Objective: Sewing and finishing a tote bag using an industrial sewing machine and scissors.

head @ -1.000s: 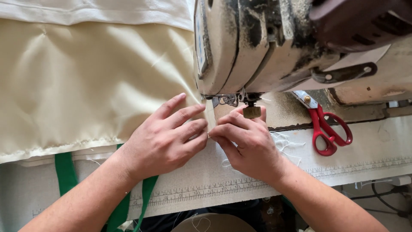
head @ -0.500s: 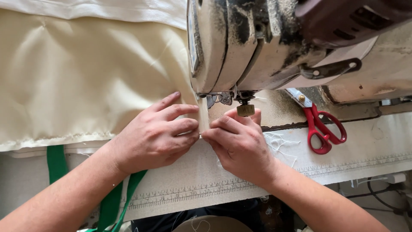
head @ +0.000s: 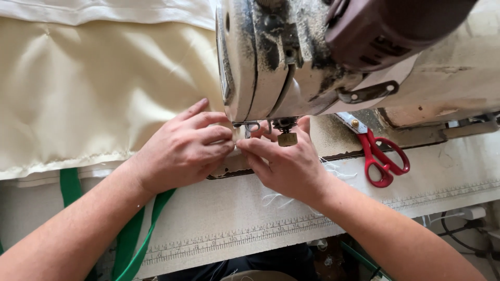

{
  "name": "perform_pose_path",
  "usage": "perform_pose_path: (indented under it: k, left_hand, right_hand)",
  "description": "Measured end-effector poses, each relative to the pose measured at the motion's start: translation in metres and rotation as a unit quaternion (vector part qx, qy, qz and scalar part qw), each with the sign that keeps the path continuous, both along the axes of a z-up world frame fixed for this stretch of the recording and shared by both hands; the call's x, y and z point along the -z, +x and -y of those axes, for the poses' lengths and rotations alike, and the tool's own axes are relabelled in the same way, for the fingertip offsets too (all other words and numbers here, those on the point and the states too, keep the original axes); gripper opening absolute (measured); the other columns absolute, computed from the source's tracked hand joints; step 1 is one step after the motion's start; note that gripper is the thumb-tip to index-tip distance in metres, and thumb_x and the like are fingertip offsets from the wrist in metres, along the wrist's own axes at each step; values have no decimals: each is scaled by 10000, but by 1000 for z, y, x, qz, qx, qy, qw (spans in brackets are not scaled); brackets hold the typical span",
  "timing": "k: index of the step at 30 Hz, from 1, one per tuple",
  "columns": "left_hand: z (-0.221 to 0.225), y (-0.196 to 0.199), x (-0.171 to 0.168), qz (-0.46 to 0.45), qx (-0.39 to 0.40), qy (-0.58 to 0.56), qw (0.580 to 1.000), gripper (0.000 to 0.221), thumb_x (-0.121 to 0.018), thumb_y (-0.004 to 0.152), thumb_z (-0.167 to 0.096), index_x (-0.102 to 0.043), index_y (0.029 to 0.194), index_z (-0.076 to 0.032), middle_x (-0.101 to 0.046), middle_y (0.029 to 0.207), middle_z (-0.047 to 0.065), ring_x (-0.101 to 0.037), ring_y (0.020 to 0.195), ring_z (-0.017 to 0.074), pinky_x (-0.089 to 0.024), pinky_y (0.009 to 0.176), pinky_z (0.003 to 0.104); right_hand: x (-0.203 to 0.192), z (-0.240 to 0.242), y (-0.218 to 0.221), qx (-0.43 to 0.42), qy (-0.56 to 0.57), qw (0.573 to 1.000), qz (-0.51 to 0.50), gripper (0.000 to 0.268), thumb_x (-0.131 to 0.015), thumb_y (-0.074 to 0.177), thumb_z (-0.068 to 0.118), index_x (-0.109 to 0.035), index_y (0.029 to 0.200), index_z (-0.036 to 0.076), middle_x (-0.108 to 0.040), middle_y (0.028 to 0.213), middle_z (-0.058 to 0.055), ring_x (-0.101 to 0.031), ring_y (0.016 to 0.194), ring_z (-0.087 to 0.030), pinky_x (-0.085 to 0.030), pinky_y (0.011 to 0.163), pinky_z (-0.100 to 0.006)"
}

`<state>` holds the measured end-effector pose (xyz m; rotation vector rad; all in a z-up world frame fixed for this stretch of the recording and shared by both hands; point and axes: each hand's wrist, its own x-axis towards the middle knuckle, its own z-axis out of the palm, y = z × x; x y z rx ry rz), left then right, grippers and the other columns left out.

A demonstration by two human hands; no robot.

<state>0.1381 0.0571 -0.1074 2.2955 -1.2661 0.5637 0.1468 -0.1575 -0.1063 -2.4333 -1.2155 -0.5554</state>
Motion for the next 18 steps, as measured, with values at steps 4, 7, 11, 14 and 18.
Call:
perform_pose_path:
  k: [4, 7, 11, 14, 18]
  left_hand:
    - [-3, 8, 0, 11, -3, 6, 1000, 112, -564, 865, -114, -670, 881, -81, -624, 939, 68, -567, 973, 276, -409, 935, 521]
    - [-3, 10, 0, 16, -6, 2, 1000, 99, -581, 860, -105, -679, 869, -93, -627, 922, 53, -570, 965, 258, -398, 957, 520]
    - [-3, 9, 1, 24, -10, 2, 1000, 100, -572, 871, -100, -671, 863, -90, -615, 926, 53, -567, 967, 256, -376, 973, 510]
    - [-2, 11, 1, 26, -5, 8, 1000, 99, -571, 867, -81, -670, 876, -86, -609, 926, 52, -561, 972, 253, -373, 977, 497]
    - [-4, 18, 0, 22, -10, 19, 1000, 103, -580, 861, -90, -680, 886, -95, -633, 927, 60, -575, 954, 243, -367, 997, 514]
  right_hand:
    - [21, 11, 1, 33, -79, 994, 69, 230, -624, 861, 261, -666, 1087, 252, -522, 1108, 301, -425, 457, -239, -447, 636, -432]
    - [-22, 35, -1, 38, 28, 997, -65, 274, -741, 763, 182, -544, 689, 8, -568, 772, -125, -514, 772, -278, -342, 778, -414]
    - [-37, 127, -12, 168, 97, 978, -75, 127, -598, 927, -97, -659, 998, -11, -618, 976, -141, -581, 837, -191, -478, 673, -251]
    - [-17, 198, -14, 344, 29, 936, 70, 100, -654, 1135, -1, -738, 1113, -50, -635, 1079, -181, -574, 997, -300, -446, 846, -372]
    - [-9, 211, -18, 330, -20, 940, 79, 211, -707, 1013, 25, -654, 1165, -111, -582, 1232, -266, -525, 1207, -400, -430, 1010, -455]
